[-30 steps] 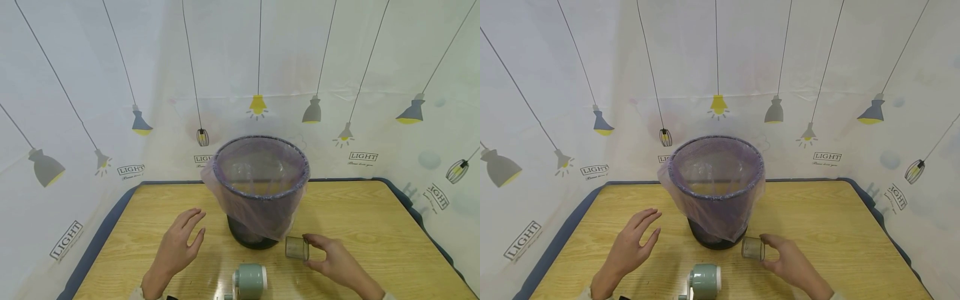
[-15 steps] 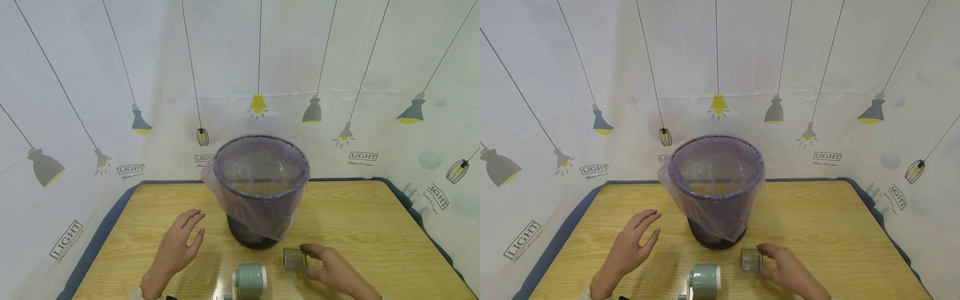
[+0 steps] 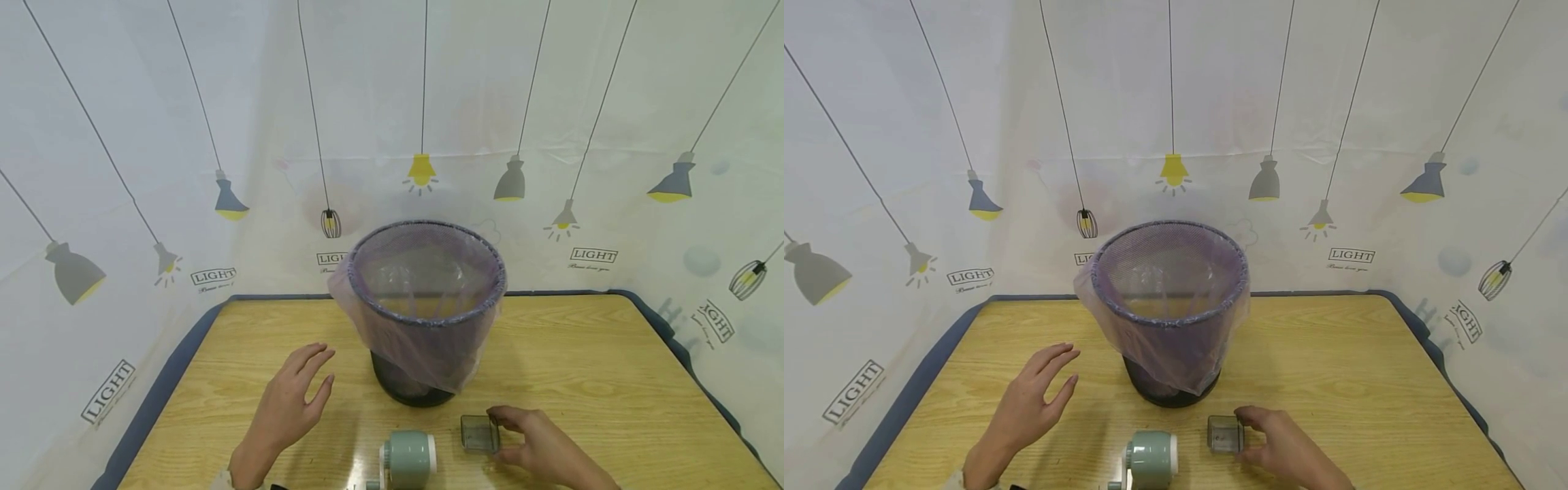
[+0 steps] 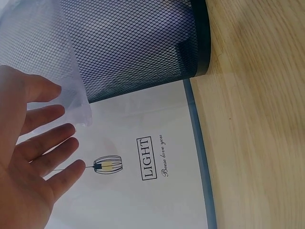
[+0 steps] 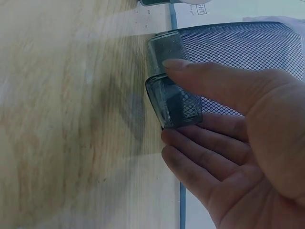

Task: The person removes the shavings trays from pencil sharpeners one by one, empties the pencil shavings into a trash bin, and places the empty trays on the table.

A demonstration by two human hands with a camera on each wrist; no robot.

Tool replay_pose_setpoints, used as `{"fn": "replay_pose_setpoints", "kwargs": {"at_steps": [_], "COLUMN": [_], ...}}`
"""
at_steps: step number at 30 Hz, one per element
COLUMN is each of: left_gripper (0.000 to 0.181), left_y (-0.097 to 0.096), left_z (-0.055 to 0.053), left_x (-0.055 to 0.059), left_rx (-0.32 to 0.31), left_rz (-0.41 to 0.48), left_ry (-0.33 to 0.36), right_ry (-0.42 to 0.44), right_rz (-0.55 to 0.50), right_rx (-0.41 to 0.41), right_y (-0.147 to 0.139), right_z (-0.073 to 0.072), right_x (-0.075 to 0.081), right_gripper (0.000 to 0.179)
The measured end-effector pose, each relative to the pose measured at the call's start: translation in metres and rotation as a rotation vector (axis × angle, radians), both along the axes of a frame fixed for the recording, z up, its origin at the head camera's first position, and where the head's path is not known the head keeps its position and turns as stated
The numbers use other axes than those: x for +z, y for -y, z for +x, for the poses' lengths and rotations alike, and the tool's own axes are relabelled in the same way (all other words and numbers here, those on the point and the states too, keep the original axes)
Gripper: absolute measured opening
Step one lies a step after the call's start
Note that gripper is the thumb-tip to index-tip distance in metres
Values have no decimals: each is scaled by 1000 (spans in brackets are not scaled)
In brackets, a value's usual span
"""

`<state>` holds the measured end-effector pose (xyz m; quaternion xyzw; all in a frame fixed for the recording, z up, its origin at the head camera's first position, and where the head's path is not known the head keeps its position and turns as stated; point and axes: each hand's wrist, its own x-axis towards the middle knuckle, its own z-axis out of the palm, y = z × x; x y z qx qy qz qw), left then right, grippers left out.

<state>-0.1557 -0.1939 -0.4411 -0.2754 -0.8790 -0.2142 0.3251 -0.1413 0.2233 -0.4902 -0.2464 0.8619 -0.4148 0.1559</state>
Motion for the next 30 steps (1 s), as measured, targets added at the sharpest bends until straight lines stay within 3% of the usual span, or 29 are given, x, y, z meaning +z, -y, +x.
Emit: {"fn": "replay_pose_setpoints", "kwargs": {"at_steps": [18,30], "left_gripper": [40,40], "left_y": [2,2], "left_z": [-1,2], "left_x": [-3,-8], "left_rx": [9,19], "left_rz": [-14,-21], "left_ry": [8,37], "right_ry": [13,75], "right_rz": [8,-3], "right_rx": [-14,-57], "right_y": [1,0], "right_z": [1,4], "right_x": [-6,-11], "right_gripper": [68,71]}}
